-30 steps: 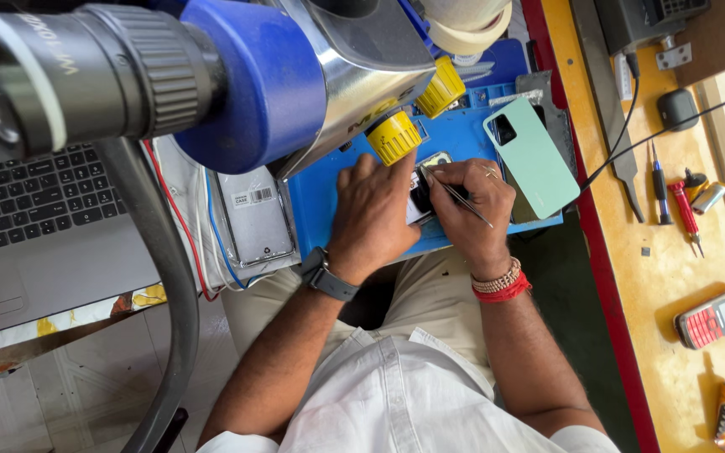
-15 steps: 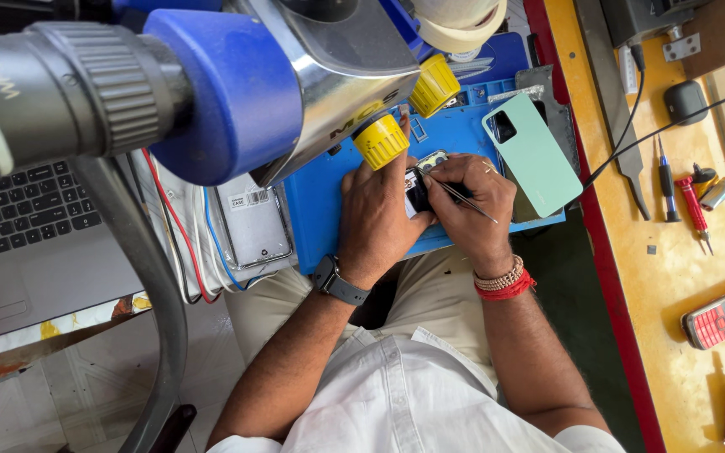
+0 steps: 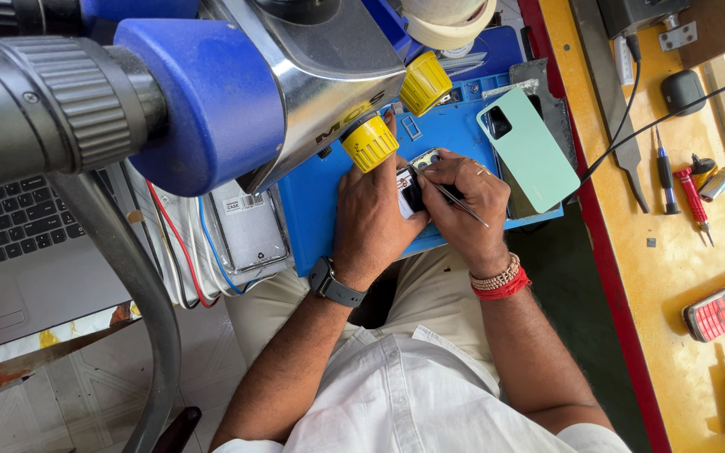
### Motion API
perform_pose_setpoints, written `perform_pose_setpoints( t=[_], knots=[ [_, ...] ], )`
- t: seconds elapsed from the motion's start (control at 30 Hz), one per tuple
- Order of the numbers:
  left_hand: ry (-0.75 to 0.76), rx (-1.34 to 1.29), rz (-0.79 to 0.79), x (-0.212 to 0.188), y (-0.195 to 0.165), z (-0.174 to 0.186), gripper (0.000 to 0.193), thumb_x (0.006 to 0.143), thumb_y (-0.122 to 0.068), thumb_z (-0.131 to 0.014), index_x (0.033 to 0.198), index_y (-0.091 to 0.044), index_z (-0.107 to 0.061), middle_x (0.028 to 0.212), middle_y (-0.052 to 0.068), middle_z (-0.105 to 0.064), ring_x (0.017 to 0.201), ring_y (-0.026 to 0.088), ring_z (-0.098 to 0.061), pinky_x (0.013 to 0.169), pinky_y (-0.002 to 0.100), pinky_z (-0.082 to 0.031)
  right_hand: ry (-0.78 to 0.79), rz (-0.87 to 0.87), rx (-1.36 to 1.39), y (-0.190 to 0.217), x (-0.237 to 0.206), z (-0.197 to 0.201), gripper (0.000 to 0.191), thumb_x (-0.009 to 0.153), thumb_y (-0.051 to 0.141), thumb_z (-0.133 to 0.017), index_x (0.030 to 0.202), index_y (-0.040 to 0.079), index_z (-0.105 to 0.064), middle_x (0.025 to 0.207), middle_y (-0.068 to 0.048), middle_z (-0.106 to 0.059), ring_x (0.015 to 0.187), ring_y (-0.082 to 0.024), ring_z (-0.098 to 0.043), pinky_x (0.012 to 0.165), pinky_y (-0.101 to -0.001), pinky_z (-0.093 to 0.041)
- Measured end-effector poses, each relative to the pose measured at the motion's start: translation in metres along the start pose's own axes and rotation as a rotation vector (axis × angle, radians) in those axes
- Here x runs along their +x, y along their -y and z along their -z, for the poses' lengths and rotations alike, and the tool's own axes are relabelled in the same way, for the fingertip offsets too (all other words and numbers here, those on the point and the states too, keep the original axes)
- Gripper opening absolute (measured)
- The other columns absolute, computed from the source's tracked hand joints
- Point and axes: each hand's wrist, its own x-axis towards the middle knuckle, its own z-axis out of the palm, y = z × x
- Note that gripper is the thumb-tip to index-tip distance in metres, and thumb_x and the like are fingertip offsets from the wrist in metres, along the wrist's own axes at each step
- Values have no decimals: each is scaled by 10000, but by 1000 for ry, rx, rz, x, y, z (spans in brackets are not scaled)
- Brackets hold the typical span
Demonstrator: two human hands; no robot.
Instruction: The person repairs a disassembled smartphone at a workbench, using tweezers to work on the internal components near the camera module while the phone lies open on a blue mat. They steady the phone with one hand and reposition it as they work, with a microscope positioned over the workspace.
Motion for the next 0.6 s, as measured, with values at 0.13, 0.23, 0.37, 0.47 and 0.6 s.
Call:
perform_pose_setpoints(
  t=[0.13, 0.23, 0.37, 0.47, 0.6],
  knots=[
    [-1, -9, 1, 0, -3, 3, 1187, 667, -172, -915, 1595, -32, -189, 1188, 117, -666, 1146, 349, -599, 949, 505, -449, -55, -50, 19, 2, 1, 0, 104, 905, -72, -756, 941, -28, -670, 950, -131, -734, 936, -223, -759, 1037, -427, -593],
    [-18, 13, -19, 1, -4, 3, 1234, 625, -205, -942, 1593, -57, -191, 1275, 161, -636, 1167, 369, -590, 943, 508, -454, -29, -45, 43, 3, 2, 2, 108, 898, -80, -757, 934, -31, -668, 948, -127, -739, 938, -223, -759, 1048, -421, -618],
    [-41, 34, -46, 2, -5, 1, 1253, 628, -214, -951, 1607, -84, -178, 1361, 174, -620, 1199, 370, -589, 945, 508, -460, -54, -81, 24, 3, 2, 2, 111, 887, -76, -764, 927, -35, -668, 951, -127, -743, 942, -223, -760, 1014, -400, -626],
    [8, 44, -3, 3, -4, 0, 1244, 630, -199, -942, 1613, -110, -184, 1275, 98, -681, 1195, 352, -595, 936, 510, -455, -51, -94, 71, 0, 3, 1, 105, 893, -63, -766, 937, -32, -676, 958, -124, -745, 955, -219, -759, 1019, -391, -624],
    [18, 60, -2, 5, -3, -1, 1241, 612, -182, -939, 1601, -118, -193, 1229, 71, -708, 1199, 346, -591, 905, 511, -443, -21, -141, 22, -2, 3, 2, 95, 883, -44, -770, 921, -24, -685, 946, -121, -756, 932, -206, -768, 978, -359, -630]
  ],
)
